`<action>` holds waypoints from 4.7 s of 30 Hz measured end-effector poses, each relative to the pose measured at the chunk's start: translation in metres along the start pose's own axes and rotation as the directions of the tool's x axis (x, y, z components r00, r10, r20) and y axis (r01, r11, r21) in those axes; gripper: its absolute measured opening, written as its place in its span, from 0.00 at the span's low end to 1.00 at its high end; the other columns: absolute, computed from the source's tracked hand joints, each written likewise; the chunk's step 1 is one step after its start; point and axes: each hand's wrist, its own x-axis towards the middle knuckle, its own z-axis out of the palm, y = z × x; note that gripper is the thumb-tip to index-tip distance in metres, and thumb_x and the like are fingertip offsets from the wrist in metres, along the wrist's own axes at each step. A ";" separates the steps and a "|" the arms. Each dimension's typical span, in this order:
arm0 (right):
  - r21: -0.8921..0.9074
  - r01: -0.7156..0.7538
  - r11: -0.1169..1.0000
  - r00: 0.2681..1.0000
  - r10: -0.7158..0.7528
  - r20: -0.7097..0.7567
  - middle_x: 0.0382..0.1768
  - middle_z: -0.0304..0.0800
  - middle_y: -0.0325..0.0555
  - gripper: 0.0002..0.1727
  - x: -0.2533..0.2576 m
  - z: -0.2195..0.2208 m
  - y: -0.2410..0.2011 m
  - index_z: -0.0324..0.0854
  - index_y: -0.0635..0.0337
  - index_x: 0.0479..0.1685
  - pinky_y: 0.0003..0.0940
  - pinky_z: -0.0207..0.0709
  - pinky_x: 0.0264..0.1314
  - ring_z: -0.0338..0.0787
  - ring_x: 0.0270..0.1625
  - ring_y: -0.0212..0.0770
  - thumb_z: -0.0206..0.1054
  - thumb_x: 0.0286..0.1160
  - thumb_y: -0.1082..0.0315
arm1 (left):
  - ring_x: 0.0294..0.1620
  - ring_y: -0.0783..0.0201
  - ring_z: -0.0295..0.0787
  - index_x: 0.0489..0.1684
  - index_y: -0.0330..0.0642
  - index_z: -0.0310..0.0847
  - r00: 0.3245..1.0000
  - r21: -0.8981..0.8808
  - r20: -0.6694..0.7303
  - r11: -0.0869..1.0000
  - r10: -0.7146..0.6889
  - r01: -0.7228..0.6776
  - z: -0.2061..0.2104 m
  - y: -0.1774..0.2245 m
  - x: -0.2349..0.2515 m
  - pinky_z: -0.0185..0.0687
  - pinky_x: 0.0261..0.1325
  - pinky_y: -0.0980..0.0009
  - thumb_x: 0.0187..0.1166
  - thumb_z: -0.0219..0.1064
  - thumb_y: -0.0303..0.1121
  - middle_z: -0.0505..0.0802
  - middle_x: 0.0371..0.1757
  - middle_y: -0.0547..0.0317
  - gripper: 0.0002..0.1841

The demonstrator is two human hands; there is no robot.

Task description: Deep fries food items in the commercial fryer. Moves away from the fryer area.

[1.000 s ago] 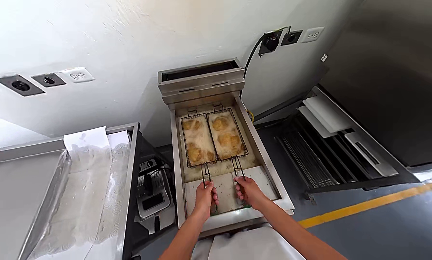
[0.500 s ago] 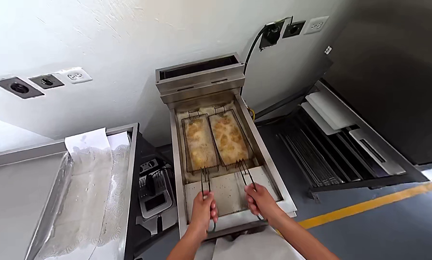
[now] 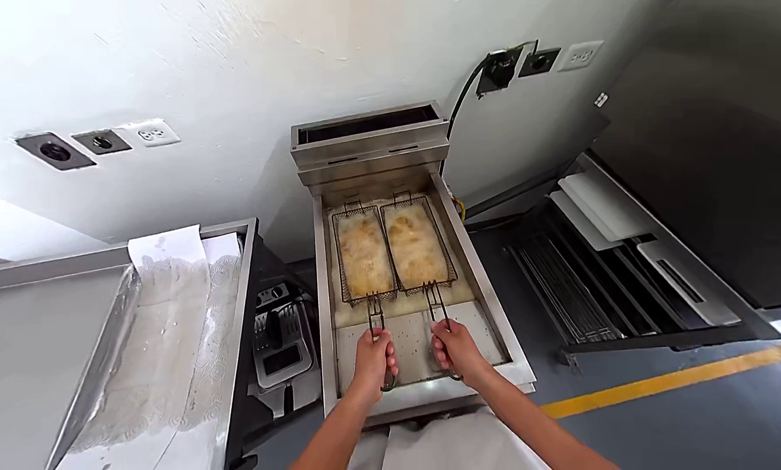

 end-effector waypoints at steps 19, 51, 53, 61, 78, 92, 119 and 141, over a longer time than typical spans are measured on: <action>-0.225 0.024 0.974 0.999 -0.014 0.048 0.21 0.82 0.42 0.14 0.005 -0.008 0.014 0.67 0.63 0.61 0.33 0.86 0.23 0.86 0.18 0.38 0.55 0.94 0.60 | 0.14 0.67 0.80 0.65 0.33 0.65 0.999 0.032 0.041 0.999 -0.028 0.026 -0.007 -0.004 -0.005 0.84 0.19 0.73 0.94 0.53 0.34 0.80 0.23 0.58 0.13; 0.020 0.015 1.000 1.000 -0.015 0.002 0.16 0.72 0.36 0.09 -0.039 -0.020 0.021 0.69 0.59 0.47 0.23 0.70 0.11 0.71 0.11 0.30 0.54 0.94 0.62 | 0.09 0.71 0.72 0.57 0.34 0.68 1.000 0.005 -0.010 1.000 -0.024 0.024 -0.017 -0.012 -0.036 0.76 0.13 0.76 0.93 0.54 0.33 0.76 0.18 0.62 0.10; 0.013 0.021 1.000 1.000 -0.021 0.008 0.16 0.72 0.36 0.09 -0.033 -0.016 0.015 0.69 0.59 0.47 0.24 0.71 0.12 0.72 0.10 0.30 0.53 0.94 0.63 | 0.09 0.71 0.72 0.56 0.34 0.68 1.000 0.000 -0.004 1.000 -0.006 0.006 -0.016 -0.011 -0.030 0.76 0.12 0.76 0.94 0.53 0.33 0.76 0.18 0.62 0.09; 0.030 0.021 0.999 1.000 -0.021 0.015 0.16 0.73 0.36 0.08 -0.036 -0.018 0.015 0.68 0.59 0.46 0.23 0.71 0.11 0.72 0.10 0.30 0.54 0.94 0.64 | 0.08 0.71 0.72 0.56 0.34 0.67 1.000 0.002 0.008 1.000 -0.004 0.004 -0.017 -0.013 -0.033 0.76 0.12 0.77 0.94 0.53 0.33 0.76 0.17 0.62 0.09; 0.006 0.039 0.999 0.999 -0.039 0.025 0.16 0.73 0.36 0.08 -0.037 -0.023 0.014 0.69 0.59 0.48 0.24 0.71 0.12 0.72 0.11 0.30 0.54 0.93 0.64 | 0.09 0.71 0.73 0.59 0.33 0.67 1.000 0.028 0.011 1.000 -0.004 0.003 -0.013 -0.011 -0.037 0.77 0.13 0.76 0.93 0.53 0.33 0.77 0.18 0.62 0.10; 0.054 0.011 0.998 1.000 -0.013 0.024 0.16 0.73 0.37 0.08 -0.030 -0.006 0.021 0.68 0.60 0.49 0.24 0.73 0.13 0.74 0.11 0.31 0.53 0.94 0.64 | 0.10 0.71 0.72 0.57 0.34 0.68 1.000 -0.027 -0.012 1.000 -0.010 0.010 -0.006 -0.017 -0.027 0.76 0.13 0.76 0.94 0.53 0.33 0.76 0.19 0.62 0.09; 0.040 0.088 0.995 0.994 -0.091 0.066 0.13 0.74 0.37 0.08 -0.034 -0.031 0.052 0.68 0.59 0.43 0.26 0.76 0.11 0.77 0.09 0.33 0.52 0.92 0.67 | 0.08 0.70 0.73 0.55 0.34 0.67 1.000 -0.031 0.014 0.999 0.027 -0.027 -0.019 -0.050 -0.031 0.78 0.12 0.75 0.94 0.51 0.31 0.77 0.17 0.61 0.08; 0.016 0.038 0.999 0.999 -0.038 0.029 0.14 0.73 0.37 0.08 -0.017 -0.015 0.026 0.68 0.60 0.47 0.25 0.73 0.11 0.74 0.10 0.32 0.53 0.94 0.64 | 0.08 0.70 0.73 0.56 0.34 0.67 1.000 0.024 0.012 1.000 0.006 -0.006 -0.022 -0.025 -0.014 0.77 0.13 0.75 0.94 0.53 0.33 0.77 0.17 0.62 0.10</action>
